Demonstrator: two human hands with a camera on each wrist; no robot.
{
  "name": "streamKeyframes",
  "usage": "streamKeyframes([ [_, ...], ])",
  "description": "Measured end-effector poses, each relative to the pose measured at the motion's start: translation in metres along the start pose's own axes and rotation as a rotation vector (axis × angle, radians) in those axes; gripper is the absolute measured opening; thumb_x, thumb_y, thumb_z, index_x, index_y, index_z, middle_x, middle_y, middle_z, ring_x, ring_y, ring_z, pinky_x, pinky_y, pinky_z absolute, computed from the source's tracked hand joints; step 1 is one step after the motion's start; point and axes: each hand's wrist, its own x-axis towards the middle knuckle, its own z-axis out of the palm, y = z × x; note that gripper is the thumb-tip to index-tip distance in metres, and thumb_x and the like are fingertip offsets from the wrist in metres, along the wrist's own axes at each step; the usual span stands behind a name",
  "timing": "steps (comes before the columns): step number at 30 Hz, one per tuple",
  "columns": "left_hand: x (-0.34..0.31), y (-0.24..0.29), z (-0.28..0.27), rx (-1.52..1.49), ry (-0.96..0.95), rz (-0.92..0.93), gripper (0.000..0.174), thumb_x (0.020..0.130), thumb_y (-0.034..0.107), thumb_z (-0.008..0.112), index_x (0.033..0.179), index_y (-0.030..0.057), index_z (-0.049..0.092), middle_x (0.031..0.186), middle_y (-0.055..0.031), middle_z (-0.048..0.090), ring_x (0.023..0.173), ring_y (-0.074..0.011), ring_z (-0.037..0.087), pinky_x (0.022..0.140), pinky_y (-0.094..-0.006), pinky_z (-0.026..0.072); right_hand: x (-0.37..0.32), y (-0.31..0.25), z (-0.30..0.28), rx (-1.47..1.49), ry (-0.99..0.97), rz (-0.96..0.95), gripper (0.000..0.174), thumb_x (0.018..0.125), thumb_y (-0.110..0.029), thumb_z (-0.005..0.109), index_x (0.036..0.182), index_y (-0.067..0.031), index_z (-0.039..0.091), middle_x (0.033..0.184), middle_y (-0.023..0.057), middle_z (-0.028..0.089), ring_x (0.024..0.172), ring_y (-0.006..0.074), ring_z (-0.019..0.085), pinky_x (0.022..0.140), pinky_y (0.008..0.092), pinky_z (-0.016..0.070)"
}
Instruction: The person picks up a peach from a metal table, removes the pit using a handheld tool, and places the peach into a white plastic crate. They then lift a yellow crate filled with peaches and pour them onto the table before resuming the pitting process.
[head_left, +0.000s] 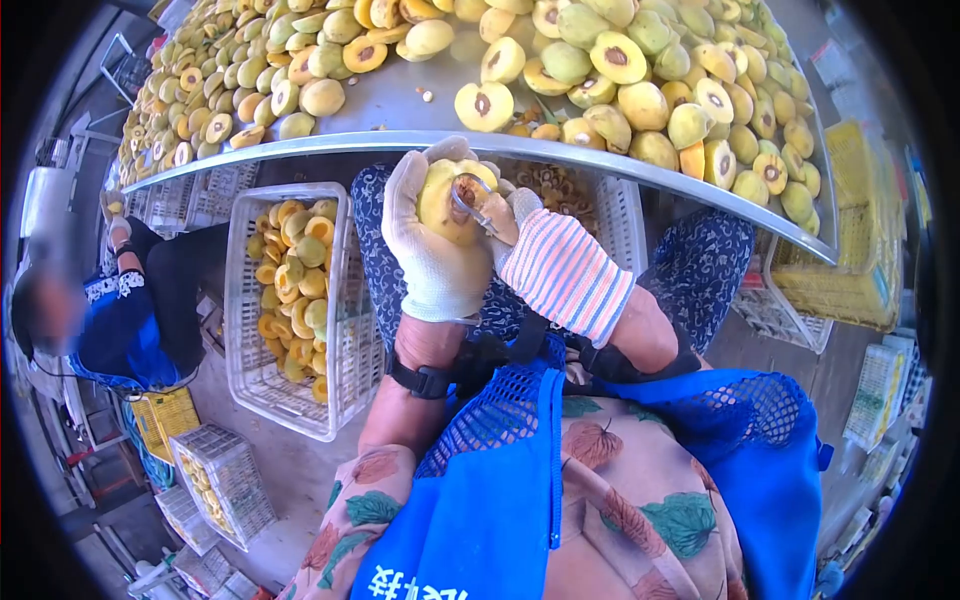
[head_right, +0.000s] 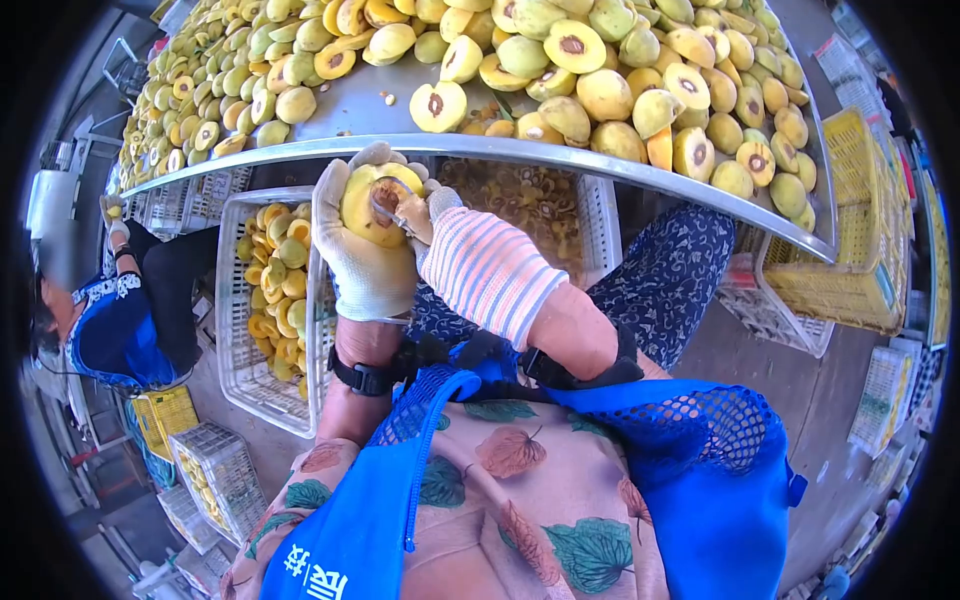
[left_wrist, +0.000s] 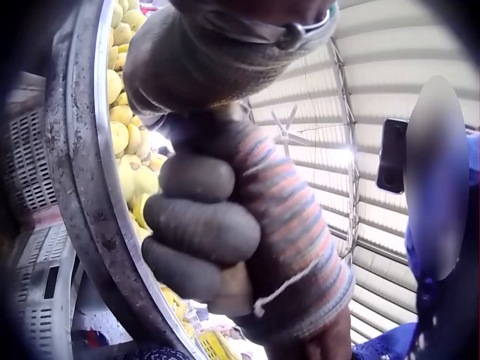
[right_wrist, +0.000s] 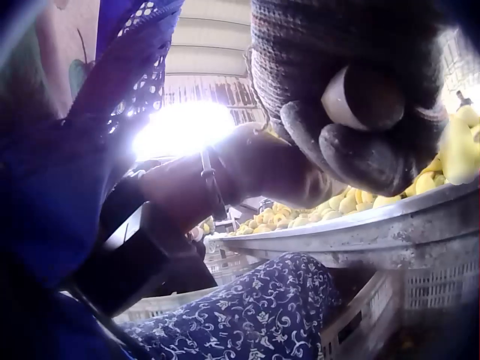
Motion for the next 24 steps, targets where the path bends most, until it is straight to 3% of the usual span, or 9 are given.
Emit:
streamKeyframes([
  [2,0.005,0.003,0.002,0.128,0.055,-0.117,0.044,0.092,0.036,0.038,0.105,-0.0024,0.054,0.089,-0.0161,0.060,0.082,-0.0281,0.059,0.078,-0.0378,0.0489,-0.002,0.004,0.002,-0.003,-0.005,0.002,0.026,0.084,-0.023,0.053,0.090,0.0023,0.053,0.067,0.0214,0.059,0.062,0.0382,0.061,0.056,0.0449,0.0489],
  [3,0.010,0.005,-0.002,0.014,0.026,-0.267,0.046,0.091,0.041,0.042,0.103,-0.0022,0.054,0.088,-0.0161,0.060,0.081,-0.0282,0.059,0.076,-0.0374,0.0494,-0.004,0.006,0.004,-0.004,-0.004,0.001,0.026,0.084,-0.023,0.053,0.090,0.0025,0.053,0.068,0.0214,0.059,0.062,0.0382,0.061,0.056,0.0448,0.0489],
  [6,0.014,0.001,-0.002,0.077,0.042,-0.285,0.044,0.091,0.044,0.043,0.098,0.0017,0.056,0.090,-0.0126,0.059,0.081,-0.0256,0.059,0.072,-0.0378,0.0495,-0.007,0.007,0.009,-0.006,-0.002,-0.010,0.026,0.084,-0.022,0.053,0.089,0.0030,0.053,0.068,0.0215,0.060,0.062,0.0380,0.061,0.056,0.0447,0.0490],
  [10,0.003,-0.002,0.008,0.118,0.172,-0.193,0.051,0.091,0.050,0.041,0.093,0.0006,0.055,0.084,-0.0129,0.058,0.076,-0.0273,0.058,0.070,-0.0403,0.0501,-0.012,0.008,0.014,-0.011,-0.004,-0.034,0.026,0.083,-0.022,0.053,0.089,0.0038,0.053,0.069,0.0217,0.060,0.062,0.0378,0.061,0.056,0.0446,0.0490],
  [16,0.005,0.000,0.000,0.191,0.071,-0.313,0.057,0.089,0.054,0.042,0.099,-0.0017,0.054,0.092,-0.0142,0.059,0.082,-0.0277,0.058,0.074,-0.0403,0.0497,-0.018,0.010,0.022,-0.008,0.018,-0.066,0.027,0.083,-0.021,0.052,0.089,0.0049,0.054,0.070,0.0218,0.060,0.062,0.0375,0.061,0.056,0.0444,0.0491],
  [20,-0.015,-0.004,0.013,0.125,0.002,-0.182,0.058,0.089,0.052,0.043,0.104,-0.0032,0.053,0.089,-0.0130,0.059,0.077,-0.0243,0.060,0.070,-0.0354,0.0503,-0.021,0.014,0.025,-0.011,0.030,-0.086,0.027,0.083,-0.021,0.052,0.089,0.0056,0.054,0.071,0.0220,0.060,0.062,0.0373,0.061,0.056,0.0443,0.0491],
  [22,-0.020,-0.010,0.001,0.461,0.037,0.003,0.056,0.089,0.050,0.047,0.107,-0.0025,0.050,0.093,-0.0114,0.056,0.079,-0.0255,0.059,0.072,-0.0378,0.0508,-0.022,0.014,0.025,-0.009,0.026,-0.091,0.027,0.082,-0.020,0.052,0.089,0.0060,0.054,0.071,0.0220,0.060,0.062,0.0371,0.061,0.056,0.0442,0.0491],
  [23,-0.018,-0.012,0.000,0.474,0.060,0.059,0.049,0.090,0.044,0.049,0.105,-0.0033,0.052,0.086,-0.0098,0.056,0.072,-0.0229,0.060,0.063,-0.0341,0.0513,-0.023,0.015,0.025,-0.009,0.023,-0.094,0.027,0.082,-0.020,0.052,0.089,0.0062,0.054,0.071,0.0221,0.060,0.062,0.0371,0.061,0.056,0.0442,0.0492],
  [24,-0.017,-0.014,0.001,0.476,0.060,0.061,0.049,0.090,0.044,0.049,0.105,-0.0033,0.052,0.086,-0.0098,0.056,0.072,-0.0229,0.060,0.063,-0.0341,0.0513,-0.026,0.016,0.025,-0.009,0.016,-0.098,0.027,0.082,-0.020,0.052,0.089,0.0064,0.055,0.072,0.0221,0.060,0.062,0.0370,0.061,0.056,0.0441,0.0492],
])
